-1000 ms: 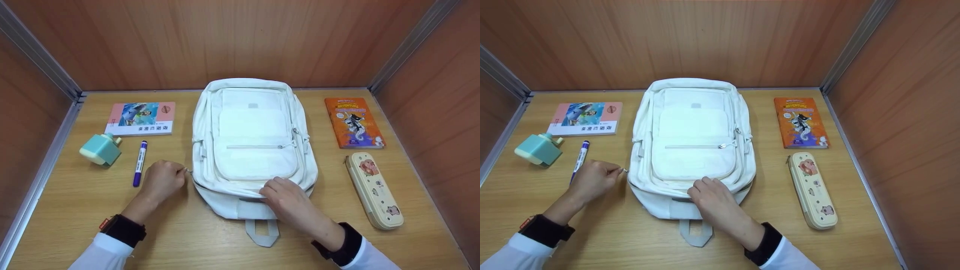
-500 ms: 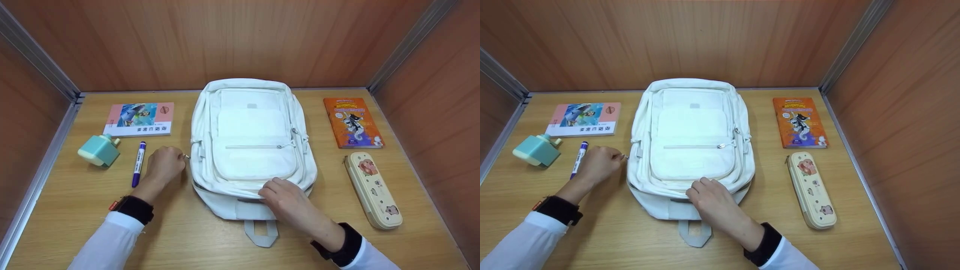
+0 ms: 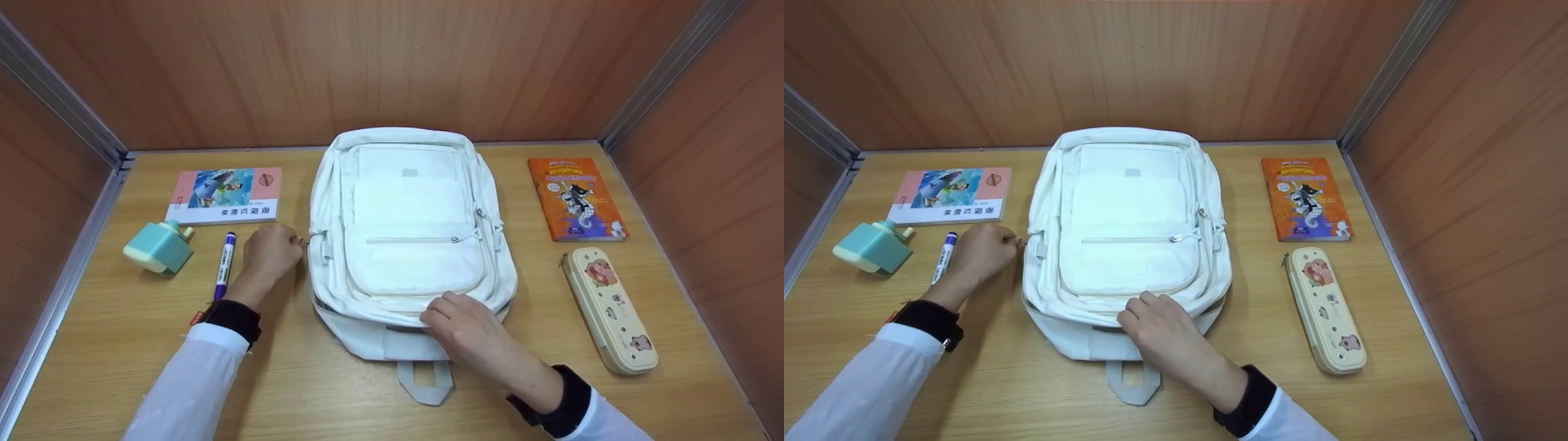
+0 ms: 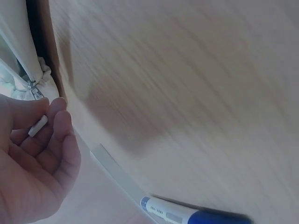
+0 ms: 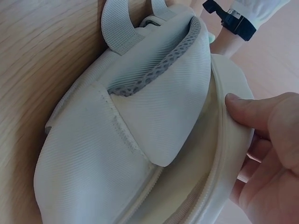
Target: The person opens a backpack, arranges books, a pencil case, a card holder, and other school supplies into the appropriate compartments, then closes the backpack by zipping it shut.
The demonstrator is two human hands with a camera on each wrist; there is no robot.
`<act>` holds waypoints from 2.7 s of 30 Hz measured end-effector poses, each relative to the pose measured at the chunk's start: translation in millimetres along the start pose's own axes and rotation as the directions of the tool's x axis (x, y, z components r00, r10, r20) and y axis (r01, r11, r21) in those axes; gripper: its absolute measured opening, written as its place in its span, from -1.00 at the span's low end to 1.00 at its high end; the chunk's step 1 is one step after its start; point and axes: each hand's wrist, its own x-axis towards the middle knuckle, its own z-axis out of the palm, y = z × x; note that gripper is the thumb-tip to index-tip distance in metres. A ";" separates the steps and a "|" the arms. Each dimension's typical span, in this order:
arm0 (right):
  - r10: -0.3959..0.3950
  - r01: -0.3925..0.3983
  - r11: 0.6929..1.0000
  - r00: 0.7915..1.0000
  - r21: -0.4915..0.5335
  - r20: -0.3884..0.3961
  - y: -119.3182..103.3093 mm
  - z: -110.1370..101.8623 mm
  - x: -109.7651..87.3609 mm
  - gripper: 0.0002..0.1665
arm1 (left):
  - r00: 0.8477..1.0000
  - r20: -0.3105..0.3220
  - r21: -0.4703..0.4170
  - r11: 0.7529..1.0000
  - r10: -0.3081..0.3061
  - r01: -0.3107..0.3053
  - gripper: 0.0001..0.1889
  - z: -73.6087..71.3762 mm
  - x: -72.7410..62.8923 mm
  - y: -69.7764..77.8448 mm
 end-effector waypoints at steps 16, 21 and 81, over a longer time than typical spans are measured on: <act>-0.002 0.002 1.000 0.998 0.005 -0.066 1.1 -5.1 1.8 -0.77 | 0.999 -0.030 -0.054 0.998 0.013 -0.014 -0.77 4.1 -0.8 -6.3; 0.004 -0.003 1.000 0.998 0.014 -0.067 1.5 -11.7 6.2 -0.74 | 0.991 -0.134 -0.065 0.998 -0.017 0.008 -0.65 -10.3 4.3 -17.3; 0.048 -0.046 0.998 0.998 0.051 -0.039 11.2 -20.1 7.4 -0.72 | 0.898 0.053 -0.140 0.887 -0.438 0.441 0.08 -38.1 47.0 -36.1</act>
